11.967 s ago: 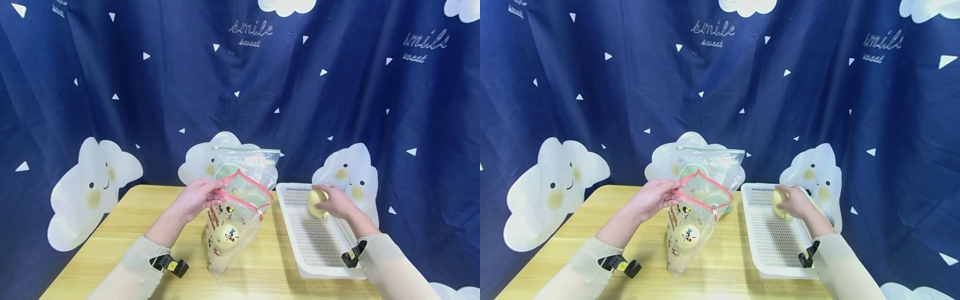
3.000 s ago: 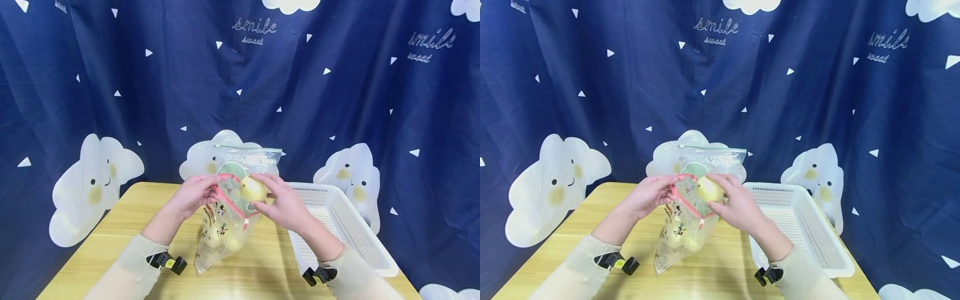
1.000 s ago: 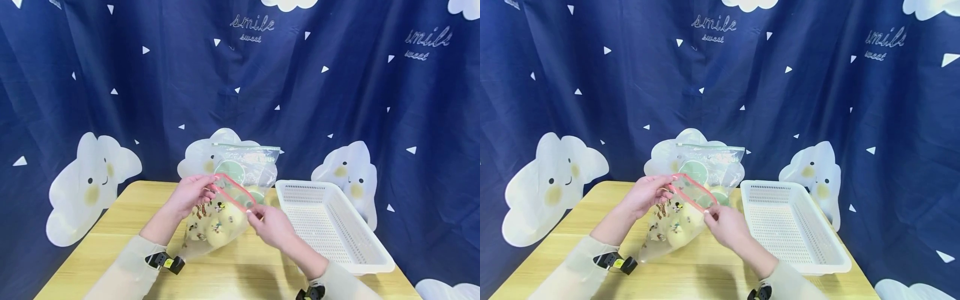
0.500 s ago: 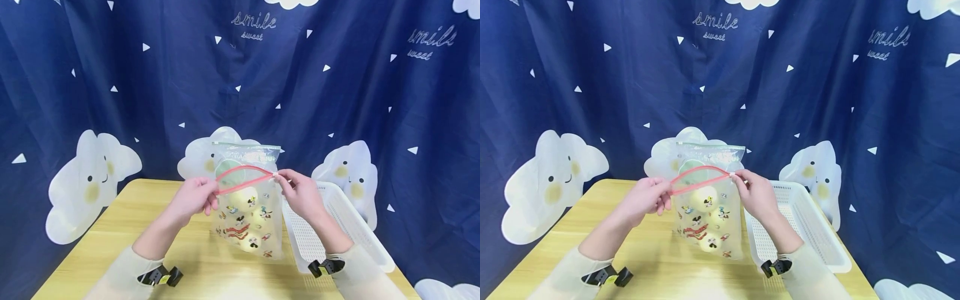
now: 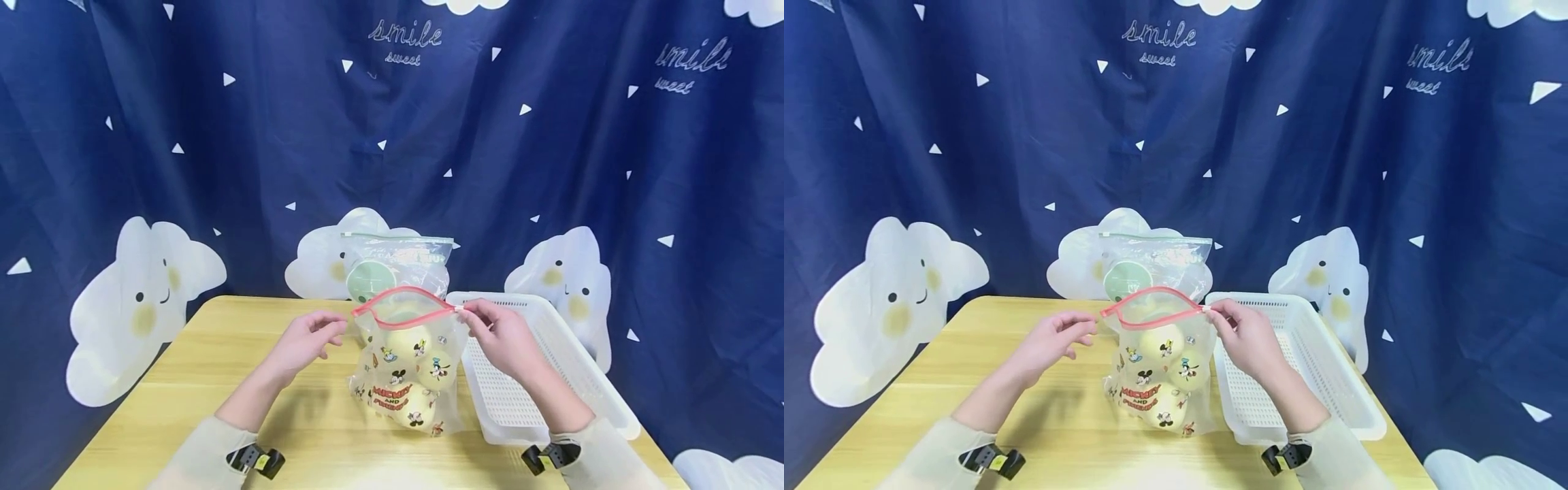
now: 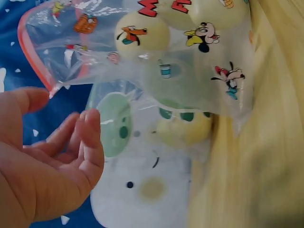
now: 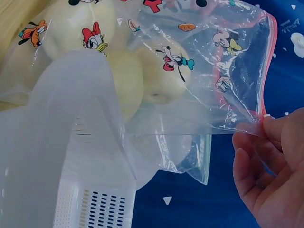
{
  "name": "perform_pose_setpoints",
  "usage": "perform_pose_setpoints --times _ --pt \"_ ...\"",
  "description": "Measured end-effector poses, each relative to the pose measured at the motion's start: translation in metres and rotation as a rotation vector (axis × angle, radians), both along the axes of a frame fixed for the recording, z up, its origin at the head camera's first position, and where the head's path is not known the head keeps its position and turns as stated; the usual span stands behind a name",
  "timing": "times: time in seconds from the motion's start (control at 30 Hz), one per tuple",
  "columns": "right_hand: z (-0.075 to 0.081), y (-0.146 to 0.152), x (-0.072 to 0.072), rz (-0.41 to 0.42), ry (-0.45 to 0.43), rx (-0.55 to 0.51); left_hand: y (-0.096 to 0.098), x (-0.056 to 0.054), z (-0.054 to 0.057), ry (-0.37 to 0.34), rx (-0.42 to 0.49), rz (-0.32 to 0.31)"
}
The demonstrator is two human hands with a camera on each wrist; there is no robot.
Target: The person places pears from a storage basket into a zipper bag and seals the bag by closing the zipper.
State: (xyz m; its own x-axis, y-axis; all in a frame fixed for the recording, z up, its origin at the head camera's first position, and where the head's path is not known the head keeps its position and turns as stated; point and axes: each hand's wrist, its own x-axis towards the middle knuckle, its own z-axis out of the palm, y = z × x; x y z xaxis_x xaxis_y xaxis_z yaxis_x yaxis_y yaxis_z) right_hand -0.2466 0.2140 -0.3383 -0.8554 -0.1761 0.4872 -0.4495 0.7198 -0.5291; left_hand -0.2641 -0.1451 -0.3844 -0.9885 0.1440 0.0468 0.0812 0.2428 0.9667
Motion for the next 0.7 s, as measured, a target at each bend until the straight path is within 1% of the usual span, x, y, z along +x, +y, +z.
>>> perform_pose_setpoints --times 0.1,0.2,0.3,0.43,0.53,0.6,0.7 --pt "-0.001 -0.001 0.0 0.004 0.0 -0.001 0.004 -0.008 -0.006 0.006 0.014 -0.051" --pt "-0.001 -0.001 -0.001 0.009 -0.005 -0.001 0.009 -0.014 -0.006 0.03 0.035 -0.058" --pt "-0.001 0.0 0.0 0.023 -0.056 -0.009 0.013 -0.015 -0.002 0.051 0.047 -0.055" --pt "0.001 0.001 0.0 0.035 -0.188 -0.058 0.015 -0.016 0.003 0.076 0.046 -0.022" --pt "0.002 0.003 -0.003 0.003 -0.26 -0.119 0.012 -0.017 0.01 0.104 0.047 0.011" --pt "0.004 0.005 -0.005 -0.028 -0.271 -0.168 0.008 -0.017 0.017 0.139 0.047 0.034" --pt "0.011 0.012 -0.006 -0.065 -0.239 -0.281 -0.002 -0.014 0.028 0.208 0.071 0.071"
